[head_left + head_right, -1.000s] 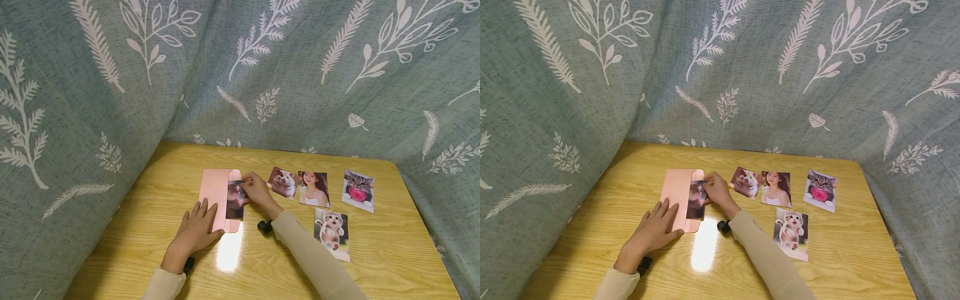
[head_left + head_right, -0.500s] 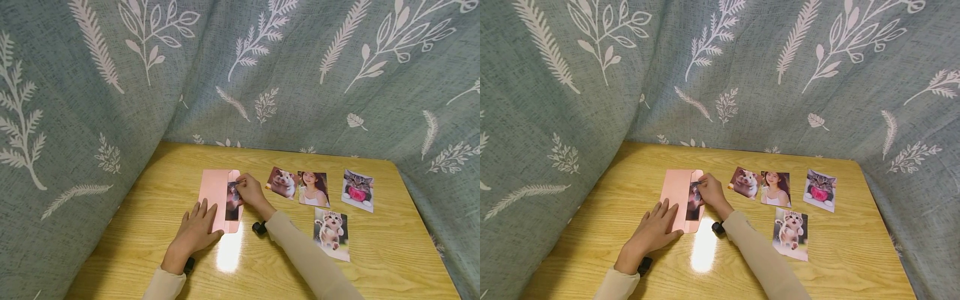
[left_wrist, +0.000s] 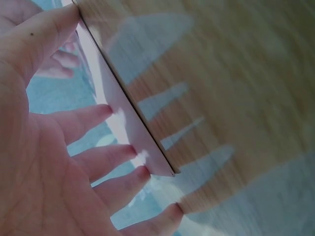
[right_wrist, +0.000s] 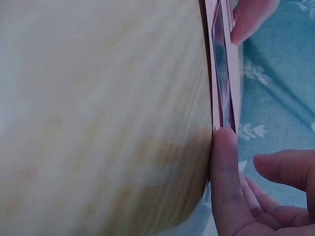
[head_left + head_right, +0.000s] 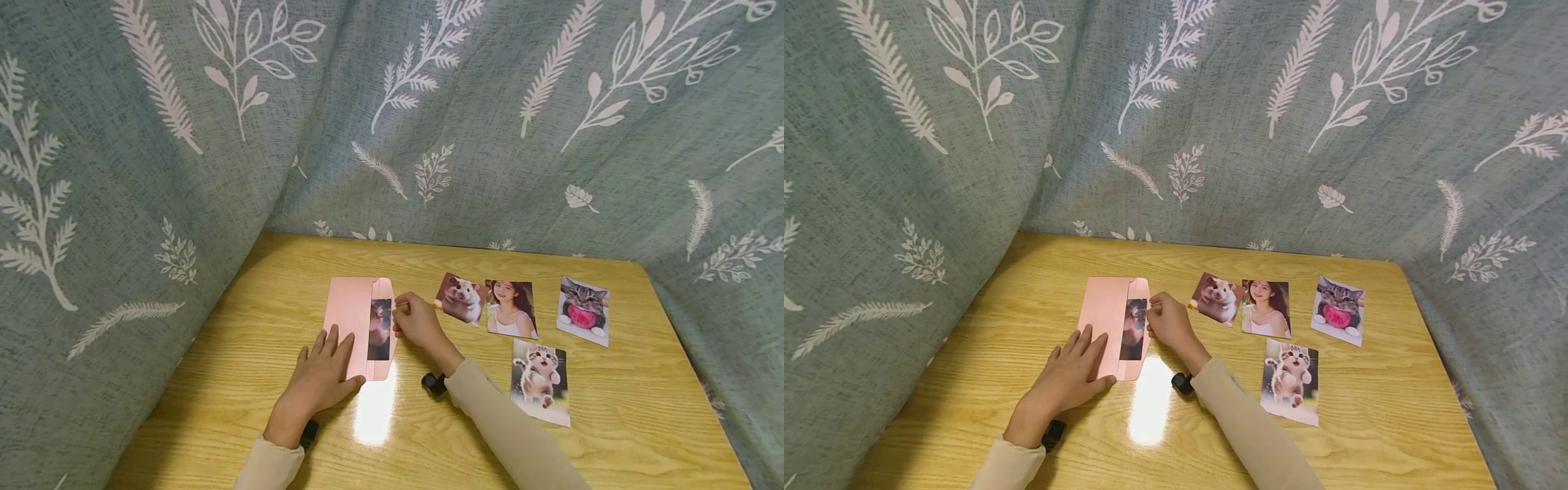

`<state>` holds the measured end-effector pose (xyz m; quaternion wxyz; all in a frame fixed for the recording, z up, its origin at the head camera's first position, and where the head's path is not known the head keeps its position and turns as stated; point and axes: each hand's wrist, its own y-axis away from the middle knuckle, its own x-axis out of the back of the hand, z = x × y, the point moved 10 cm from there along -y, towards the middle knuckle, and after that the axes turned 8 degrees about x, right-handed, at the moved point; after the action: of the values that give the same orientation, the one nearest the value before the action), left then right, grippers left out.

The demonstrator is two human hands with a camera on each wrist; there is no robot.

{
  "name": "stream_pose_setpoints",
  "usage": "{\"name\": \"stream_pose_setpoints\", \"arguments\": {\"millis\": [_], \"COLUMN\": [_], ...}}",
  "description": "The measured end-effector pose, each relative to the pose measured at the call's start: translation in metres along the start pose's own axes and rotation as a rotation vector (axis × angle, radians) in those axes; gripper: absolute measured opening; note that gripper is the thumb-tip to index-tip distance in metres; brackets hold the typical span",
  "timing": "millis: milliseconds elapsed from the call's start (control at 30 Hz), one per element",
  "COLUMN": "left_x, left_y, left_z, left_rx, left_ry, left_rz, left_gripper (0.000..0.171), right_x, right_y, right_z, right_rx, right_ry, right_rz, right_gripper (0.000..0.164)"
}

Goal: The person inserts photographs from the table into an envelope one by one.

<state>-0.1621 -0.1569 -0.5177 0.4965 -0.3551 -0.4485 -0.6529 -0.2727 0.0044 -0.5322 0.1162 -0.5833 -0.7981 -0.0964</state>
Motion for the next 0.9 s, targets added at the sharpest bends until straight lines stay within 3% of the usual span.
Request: {"name": "stream_pose_setpoints", "arguments": {"millis": [167,433,900], "left_x": [-0.001,0.0,-0.001], "left_y": [-0.001,0.0,-0.001], "left_z": [0.0,0.0,-0.001], "left_rx": [-0.001,0.001,0.004], "left_ry": [0.0,-0.009,-0.019], "left_rz": [-0.003,-0.002,-0.005], "left_gripper": [0.084,0.085,0.084], "right_x": [-0.002,-0.006,-0.023], "right_y": [0.017,0.033,0.028], "right_z": [0.006,0.005,0.002], "right_rx": [-0.038,-0.065,-0.057], "right_ry": [-0.149,-0.283,-0.334], "right_rz": [-0.012,-0.038,-0.064], "right_gripper": [0.028,0.032,0.032]}}
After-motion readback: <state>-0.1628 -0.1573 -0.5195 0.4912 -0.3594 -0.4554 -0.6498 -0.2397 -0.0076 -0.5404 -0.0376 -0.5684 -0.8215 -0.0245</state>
